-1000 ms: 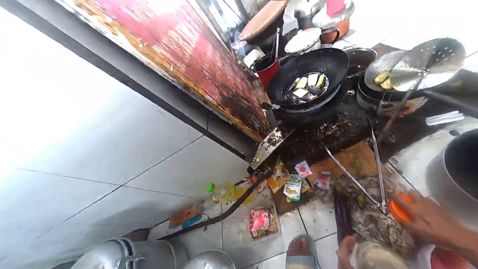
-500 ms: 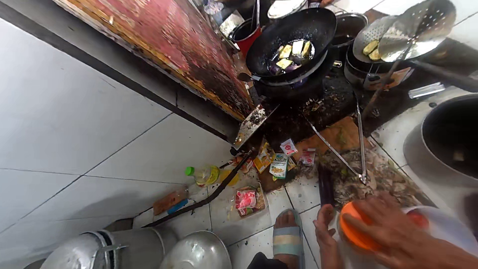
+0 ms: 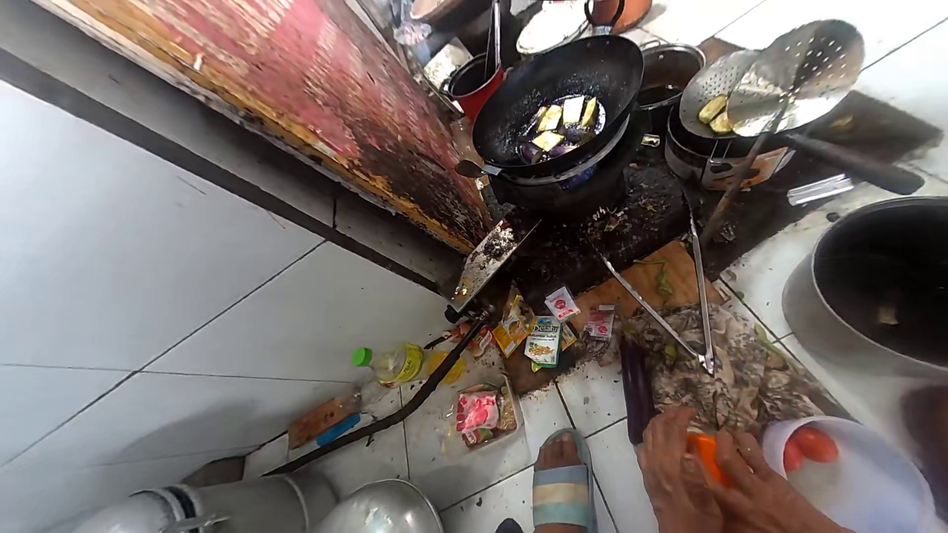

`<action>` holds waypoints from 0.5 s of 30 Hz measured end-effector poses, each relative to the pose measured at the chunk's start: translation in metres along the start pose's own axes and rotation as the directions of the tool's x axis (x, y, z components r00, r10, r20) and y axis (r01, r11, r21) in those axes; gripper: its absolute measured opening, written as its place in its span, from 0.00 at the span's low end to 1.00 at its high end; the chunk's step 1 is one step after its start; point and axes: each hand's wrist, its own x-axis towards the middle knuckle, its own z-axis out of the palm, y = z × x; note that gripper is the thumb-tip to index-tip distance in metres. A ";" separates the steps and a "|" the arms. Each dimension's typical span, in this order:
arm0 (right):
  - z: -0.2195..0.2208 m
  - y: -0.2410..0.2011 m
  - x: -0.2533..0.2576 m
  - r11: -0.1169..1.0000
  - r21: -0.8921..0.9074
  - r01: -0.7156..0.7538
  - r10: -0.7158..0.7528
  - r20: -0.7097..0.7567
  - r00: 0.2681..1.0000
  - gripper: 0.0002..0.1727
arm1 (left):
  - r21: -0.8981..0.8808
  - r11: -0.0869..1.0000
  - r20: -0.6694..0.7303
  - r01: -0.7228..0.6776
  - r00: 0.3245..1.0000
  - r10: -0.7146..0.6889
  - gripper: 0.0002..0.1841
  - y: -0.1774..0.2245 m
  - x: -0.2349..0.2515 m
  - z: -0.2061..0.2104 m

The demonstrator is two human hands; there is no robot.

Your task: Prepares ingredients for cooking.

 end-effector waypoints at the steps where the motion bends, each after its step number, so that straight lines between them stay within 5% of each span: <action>1: 0.001 -0.001 0.000 1.000 -0.005 -0.011 0.011 0.008 1.000 0.25 | 0.070 0.997 -0.014 -0.024 1.000 0.025 0.52 -0.002 -0.001 0.002; 5: 0.033 0.012 -0.006 0.969 -0.239 0.070 -0.107 -0.146 0.984 0.25 | 0.242 0.968 -0.054 -0.068 0.995 0.083 0.43 -0.007 -0.001 0.005; 8: 0.012 0.002 -0.001 0.999 -0.037 -0.001 0.002 0.043 0.999 0.28 | 0.396 0.916 -0.056 -0.062 0.994 0.091 0.34 -0.008 -0.003 0.006; 10: 0.007 0.004 -0.001 0.998 0.061 0.008 -0.016 0.119 0.993 0.31 | 0.414 0.910 -0.026 -0.037 0.998 0.052 0.41 -0.002 -0.003 0.000; 15: 0.016 0.030 -0.004 0.980 0.076 0.185 -0.176 -0.113 0.978 0.30 | 0.184 0.979 -0.009 -0.087 0.996 0.090 0.53 0.012 0.016 -0.010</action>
